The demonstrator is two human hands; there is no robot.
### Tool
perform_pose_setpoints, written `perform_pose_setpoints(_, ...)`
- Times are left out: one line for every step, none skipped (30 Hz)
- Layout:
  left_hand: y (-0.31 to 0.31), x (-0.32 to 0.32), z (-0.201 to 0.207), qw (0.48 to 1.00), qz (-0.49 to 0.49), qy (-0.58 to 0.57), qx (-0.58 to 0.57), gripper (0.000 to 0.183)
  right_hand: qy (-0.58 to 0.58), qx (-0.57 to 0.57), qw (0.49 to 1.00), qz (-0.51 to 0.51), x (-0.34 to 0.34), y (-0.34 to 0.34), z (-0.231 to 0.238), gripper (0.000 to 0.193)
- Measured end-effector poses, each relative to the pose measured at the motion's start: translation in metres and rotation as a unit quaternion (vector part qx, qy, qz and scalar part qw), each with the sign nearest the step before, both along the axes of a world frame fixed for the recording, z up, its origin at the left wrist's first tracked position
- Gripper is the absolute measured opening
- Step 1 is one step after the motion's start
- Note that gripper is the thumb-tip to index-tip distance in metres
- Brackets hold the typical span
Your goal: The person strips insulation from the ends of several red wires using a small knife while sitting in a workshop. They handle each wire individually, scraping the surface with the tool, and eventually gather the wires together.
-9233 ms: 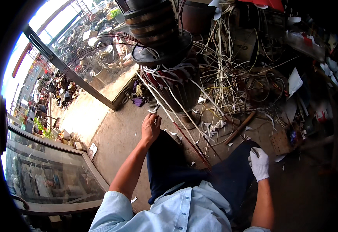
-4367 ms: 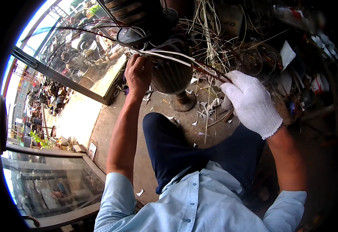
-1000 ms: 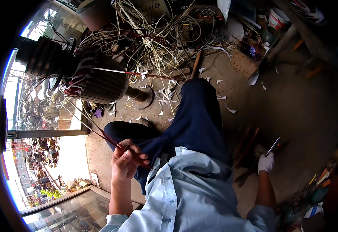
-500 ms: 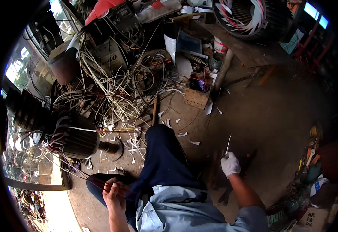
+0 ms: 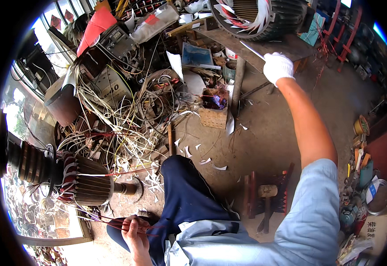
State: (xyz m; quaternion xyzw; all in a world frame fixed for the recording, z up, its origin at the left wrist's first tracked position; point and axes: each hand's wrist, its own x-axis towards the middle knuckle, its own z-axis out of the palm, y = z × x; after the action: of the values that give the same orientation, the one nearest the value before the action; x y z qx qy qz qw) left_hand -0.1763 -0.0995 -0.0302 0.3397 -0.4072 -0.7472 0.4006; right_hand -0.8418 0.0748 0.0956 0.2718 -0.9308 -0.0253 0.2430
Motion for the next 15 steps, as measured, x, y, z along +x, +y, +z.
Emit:
perform_pose_setpoints(-0.001, 0.000, -0.003, 1.000, 0.001, 0.002, 0.004, 0.020, -0.050, 0.024, 0.998, -0.017, -0.013, -0.003, 0.005, 0.031)
perform_pose_setpoints(0.000, 0.000, -0.004, 1.000, 0.001, 0.002, 0.008, 0.020, -0.102, 0.048, 0.993, -0.035, -0.023, -0.003, 0.005, 0.033)
perform_pose_setpoints(0.002, -0.003, -0.002, 1.000, 0.004, -0.005, 0.010, 0.021, -0.110, 0.026, 0.993, -0.029, -0.033, -0.002, 0.000, 0.035)
perform_pose_setpoints(0.003, -0.008, 0.001, 1.000, 0.011, -0.003, 0.007, 0.021, -0.100, 0.020, 0.994, -0.039, -0.045, -0.001, -0.007, 0.035)
perform_pose_setpoints(0.004, -0.003, 0.001, 1.000, 0.013, -0.010, 0.006, 0.022, -0.074, 0.000, 0.995, -0.068, -0.041, -0.005, -0.024, 0.039)
perform_pose_setpoints(0.002, -0.003, 0.000, 1.000, 0.012, -0.017, 0.005, 0.022, 0.054, -0.053, 0.996, -0.039, -0.036, -0.001, -0.040, 0.040)
perform_pose_setpoints(0.002, 0.003, -0.001, 1.000, -0.002, -0.023, -0.015, 0.022, 0.082, -0.103, 0.991, -0.005, -0.029, -0.001, -0.055, 0.041)
perform_pose_setpoints(-0.002, 0.004, 0.000, 0.999, -0.022, -0.028, -0.032, 0.023, 0.092, -0.120, 0.989, 0.010, -0.020, 0.003, -0.073, 0.043)
perform_pose_setpoints(-0.003, 0.006, -0.003, 0.998, -0.019, -0.041, -0.043, 0.023, 0.083, -0.129, 0.988, 0.018, -0.010, 0.019, -0.095, 0.043)
perform_pose_setpoints(-0.003, 0.010, -0.007, 0.997, -0.010, -0.048, -0.062, 0.023, 0.181, -0.213, 0.953, 0.120, 0.060, 0.017, -0.106, 0.023)
perform_pose_setpoints(-0.002, 0.013, -0.006, 0.997, -0.019, -0.049, -0.049, 0.024, 0.101, -0.180, 0.975, 0.079, 0.070, 0.039, -0.141, 0.032)
perform_pose_setpoints(-0.003, 0.008, -0.003, 0.998, -0.039, -0.035, -0.039, 0.025, 0.035, -0.146, 0.988, 0.028, 0.080, 0.072, -0.168, 0.042)
perform_pose_setpoints(-0.003, 0.010, 0.000, 0.997, -0.040, -0.049, -0.038, 0.024, -0.006, -0.193, 0.981, 0.032, 0.120, 0.091, -0.197, 0.042)
perform_pose_setpoints(-0.003, 0.012, 0.000, 0.997, -0.041, -0.050, -0.031, 0.024, -0.037, -0.197, 0.980, 0.008, 0.152, 0.115, -0.235, 0.042)
perform_pose_setpoints(-0.006, 0.011, -0.002, 0.998, -0.046, -0.047, -0.024, 0.023, -0.094, -0.205, 0.973, -0.043, 0.186, 0.148, -0.278, 0.043)
